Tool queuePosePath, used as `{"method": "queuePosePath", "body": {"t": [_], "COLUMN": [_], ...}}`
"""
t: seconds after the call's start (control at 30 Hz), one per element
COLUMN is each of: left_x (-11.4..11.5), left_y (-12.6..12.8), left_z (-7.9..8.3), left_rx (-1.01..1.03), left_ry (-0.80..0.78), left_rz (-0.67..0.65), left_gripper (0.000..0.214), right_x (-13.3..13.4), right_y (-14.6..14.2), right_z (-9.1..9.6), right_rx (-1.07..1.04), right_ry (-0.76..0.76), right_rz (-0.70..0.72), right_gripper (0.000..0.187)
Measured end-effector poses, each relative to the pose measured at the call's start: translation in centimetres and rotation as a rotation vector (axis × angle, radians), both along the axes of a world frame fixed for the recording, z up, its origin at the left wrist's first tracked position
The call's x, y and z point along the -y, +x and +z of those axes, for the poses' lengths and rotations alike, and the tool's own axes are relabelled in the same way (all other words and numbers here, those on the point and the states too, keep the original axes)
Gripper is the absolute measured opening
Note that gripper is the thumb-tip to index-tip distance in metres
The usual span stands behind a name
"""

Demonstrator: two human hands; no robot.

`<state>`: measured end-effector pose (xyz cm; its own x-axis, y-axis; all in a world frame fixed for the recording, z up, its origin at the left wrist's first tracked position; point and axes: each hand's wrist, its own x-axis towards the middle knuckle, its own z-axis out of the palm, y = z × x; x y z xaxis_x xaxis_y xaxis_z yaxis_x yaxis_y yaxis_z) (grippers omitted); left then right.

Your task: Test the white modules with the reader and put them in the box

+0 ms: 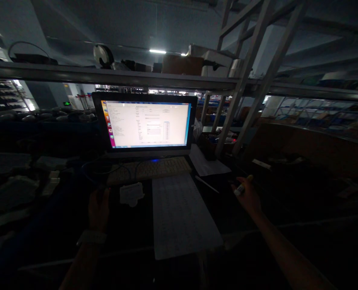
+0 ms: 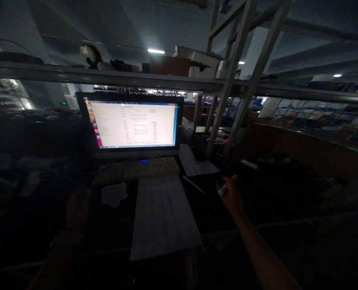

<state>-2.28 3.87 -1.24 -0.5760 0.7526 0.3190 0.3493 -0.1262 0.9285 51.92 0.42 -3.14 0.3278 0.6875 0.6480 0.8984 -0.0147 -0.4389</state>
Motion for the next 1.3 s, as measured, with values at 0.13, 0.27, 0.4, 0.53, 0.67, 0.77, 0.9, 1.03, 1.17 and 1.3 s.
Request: {"method": "queuePosePath", "body": {"t": [0.13,0.27,0.4,0.53,0.67,0.77,0.9,1.03,1.17,1.3], "left_x": [0.01,0.01,-0.02,0.0,0.16,0.3,0.29,0.16,0.11,0.21], "left_y": [-0.05,-0.1,-0.11,0.1,0.32,0.32,0.16,0.05,0.06,0.14], "left_z": [-0.05,-0.07,-0.12,-0.06,0.16,0.25,0.13,-0.04,-0.09,-0.12], "left_rx": [0.019,0.013,0.023,0.038,0.045,0.03,0.017,-0.001,0.042,0.143], "left_ry": [-0.008,-0.015,-0.034,-0.018,0.002,0.006,0.001,0.027,0.02,0.018], "left_rz": [0.001,0.018,0.01,0.008,0.002,0.0,-0.015,-0.003,-0.005,-0.017], "left_gripper": [0.056,0.056,0.057,0.054,0.05,0.05,0.053,0.055,0.055,0.059], "right_x": [0.01,0.02,0.02,0.01,0.02,0.05,0.12,0.13,0.12,0.11], "right_y": [-0.01,0.02,0.01,-0.06,-0.07,-0.05,-0.08,-0.18,-0.22,-0.14], "right_z": [-0.03,-0.03,0.05,0.07,0.02,-0.01,0.09,0.26,0.35,0.35], "right_rx": [0.017,0.001,-0.007,-0.015,-0.006,0.005,0.006,-0.007,0.0,0.012], "right_ry": [0.002,-0.005,-0.007,-0.008,0.004,0.002,-0.003,-0.002,0.004,0.011], "right_rz": [0.003,-0.004,0.008,0.013,0.001,0.003,0.006,0.011,0.005,0.008], "right_gripper": [0.042,0.042,0.043,0.045,0.044,0.043,0.042,0.044,0.043,0.042]}}
